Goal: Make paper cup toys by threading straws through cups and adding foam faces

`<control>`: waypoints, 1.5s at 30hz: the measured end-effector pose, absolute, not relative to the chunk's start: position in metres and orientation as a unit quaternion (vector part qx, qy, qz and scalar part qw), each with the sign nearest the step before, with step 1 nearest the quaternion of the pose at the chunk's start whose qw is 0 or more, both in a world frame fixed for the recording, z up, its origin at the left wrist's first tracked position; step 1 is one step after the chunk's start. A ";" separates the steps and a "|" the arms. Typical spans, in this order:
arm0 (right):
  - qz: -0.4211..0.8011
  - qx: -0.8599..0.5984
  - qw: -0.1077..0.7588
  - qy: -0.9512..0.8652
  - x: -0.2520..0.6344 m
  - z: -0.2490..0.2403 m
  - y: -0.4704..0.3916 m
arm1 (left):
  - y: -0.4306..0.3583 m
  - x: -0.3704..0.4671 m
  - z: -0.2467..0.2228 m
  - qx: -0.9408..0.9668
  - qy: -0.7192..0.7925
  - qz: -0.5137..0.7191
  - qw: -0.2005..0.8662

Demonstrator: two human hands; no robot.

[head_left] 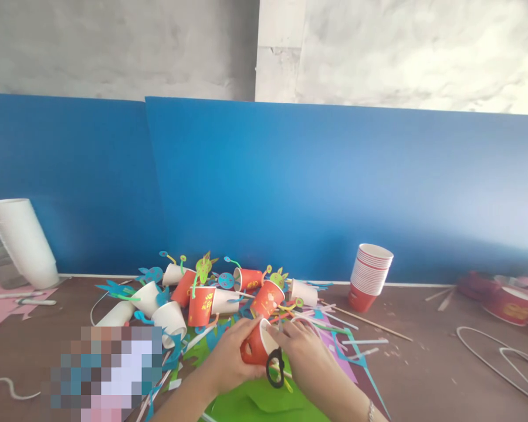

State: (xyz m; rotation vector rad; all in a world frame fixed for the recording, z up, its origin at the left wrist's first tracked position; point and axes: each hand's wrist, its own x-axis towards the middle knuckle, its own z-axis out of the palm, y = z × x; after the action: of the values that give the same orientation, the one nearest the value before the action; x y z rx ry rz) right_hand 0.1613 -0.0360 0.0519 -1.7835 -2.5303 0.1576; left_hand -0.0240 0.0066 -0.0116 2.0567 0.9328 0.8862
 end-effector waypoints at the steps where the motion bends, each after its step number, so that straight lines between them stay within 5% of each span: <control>1: 0.058 -0.574 0.026 -0.816 0.162 0.052 -0.036 | 0.007 -0.024 -0.013 0.799 0.367 0.337 0.336; 8: 0.229 -0.557 0.202 -0.773 0.168 0.058 -0.041 | 0.006 -0.023 -0.028 0.853 0.386 0.340 0.084; 12: 0.327 -0.588 0.215 -0.708 0.176 0.065 -0.041 | 0.018 -0.032 -0.030 0.827 0.403 0.392 0.003; 17: 0.295 -0.544 0.179 -0.765 0.182 0.076 -0.049 | 0.040 -0.043 -0.025 0.621 0.496 0.574 0.198; 21: 0.218 -0.432 0.137 -0.864 0.154 0.038 -0.054 | 0.046 -0.042 -0.024 0.512 0.467 0.623 0.364; 26: 0.079 -0.403 0.079 -0.908 0.119 -0.013 -0.044 | 0.044 -0.037 -0.030 0.518 0.412 0.630 0.406; 30: 0.089 -0.532 0.080 -0.839 0.138 0.016 -0.043 | 0.041 -0.035 -0.036 0.513 0.389 0.634 0.428; 37: 0.114 -0.671 -0.123 -0.722 0.169 0.050 -0.041 | 0.037 -0.032 -0.033 0.564 0.375 0.626 0.387; 41: 0.143 -0.652 -0.070 -0.741 0.184 0.056 -0.041 | 0.034 -0.032 -0.030 0.575 0.385 0.626 0.359; 45: 0.284 -0.576 0.081 -0.762 0.195 0.069 -0.042 | 0.024 -0.030 -0.021 0.618 0.409 0.593 0.315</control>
State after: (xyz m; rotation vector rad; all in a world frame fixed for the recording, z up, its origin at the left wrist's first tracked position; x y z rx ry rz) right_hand 0.1946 -0.0420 0.0691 -1.7220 -2.2770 0.8502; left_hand -0.0301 0.0238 -0.0210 1.6279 1.0772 1.5622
